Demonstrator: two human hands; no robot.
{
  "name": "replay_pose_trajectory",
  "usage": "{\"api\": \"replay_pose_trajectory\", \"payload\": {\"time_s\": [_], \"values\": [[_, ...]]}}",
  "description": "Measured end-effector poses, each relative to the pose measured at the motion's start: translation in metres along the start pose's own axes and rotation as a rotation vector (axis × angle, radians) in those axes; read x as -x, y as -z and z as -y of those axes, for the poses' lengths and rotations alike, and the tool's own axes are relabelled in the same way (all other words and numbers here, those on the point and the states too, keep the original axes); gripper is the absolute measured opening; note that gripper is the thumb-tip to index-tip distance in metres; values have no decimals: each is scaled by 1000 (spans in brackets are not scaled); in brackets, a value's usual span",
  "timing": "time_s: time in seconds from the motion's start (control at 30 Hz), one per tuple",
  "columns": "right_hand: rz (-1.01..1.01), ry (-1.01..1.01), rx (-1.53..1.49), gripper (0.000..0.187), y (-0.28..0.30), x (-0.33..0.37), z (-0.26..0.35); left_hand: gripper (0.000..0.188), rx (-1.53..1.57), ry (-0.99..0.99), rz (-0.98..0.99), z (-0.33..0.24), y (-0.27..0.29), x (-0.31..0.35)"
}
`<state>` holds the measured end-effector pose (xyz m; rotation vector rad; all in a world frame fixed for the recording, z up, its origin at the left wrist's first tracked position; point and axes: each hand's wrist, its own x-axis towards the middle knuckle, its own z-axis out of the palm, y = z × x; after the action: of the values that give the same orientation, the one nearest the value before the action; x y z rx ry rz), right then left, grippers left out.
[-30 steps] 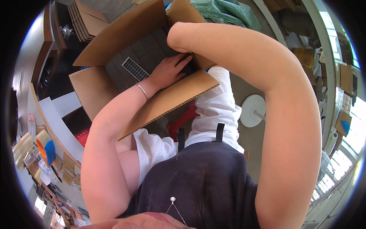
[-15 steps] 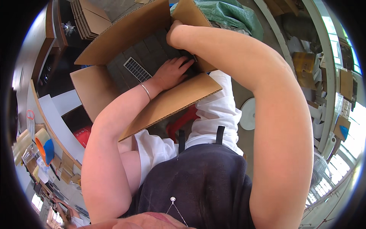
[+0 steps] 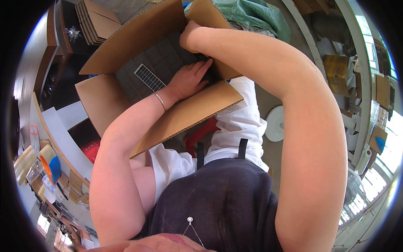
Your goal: The recorder is packing metal components and paper padding into a cardboard box for shipping.
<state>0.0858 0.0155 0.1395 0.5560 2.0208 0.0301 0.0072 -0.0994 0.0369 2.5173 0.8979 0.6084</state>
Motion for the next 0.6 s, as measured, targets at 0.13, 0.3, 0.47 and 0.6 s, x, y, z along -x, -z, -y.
{"api": "replay_pose_trajectory", "payload": {"time_s": [0.13,0.3,0.47,0.6], "values": [[8,37,31,29,-4,1,6,57,-43,4,51,0,1,0],[-7,30,28,26,-9,-4,11,47,-206,-25,138,1,3,-3],[-250,-81,17,13,-34,-19,21,47,-318,-66,209,7,-2,-7],[-278,-85,21,15,-46,-27,24,38,-306,-51,269,8,-4,-10]]}}
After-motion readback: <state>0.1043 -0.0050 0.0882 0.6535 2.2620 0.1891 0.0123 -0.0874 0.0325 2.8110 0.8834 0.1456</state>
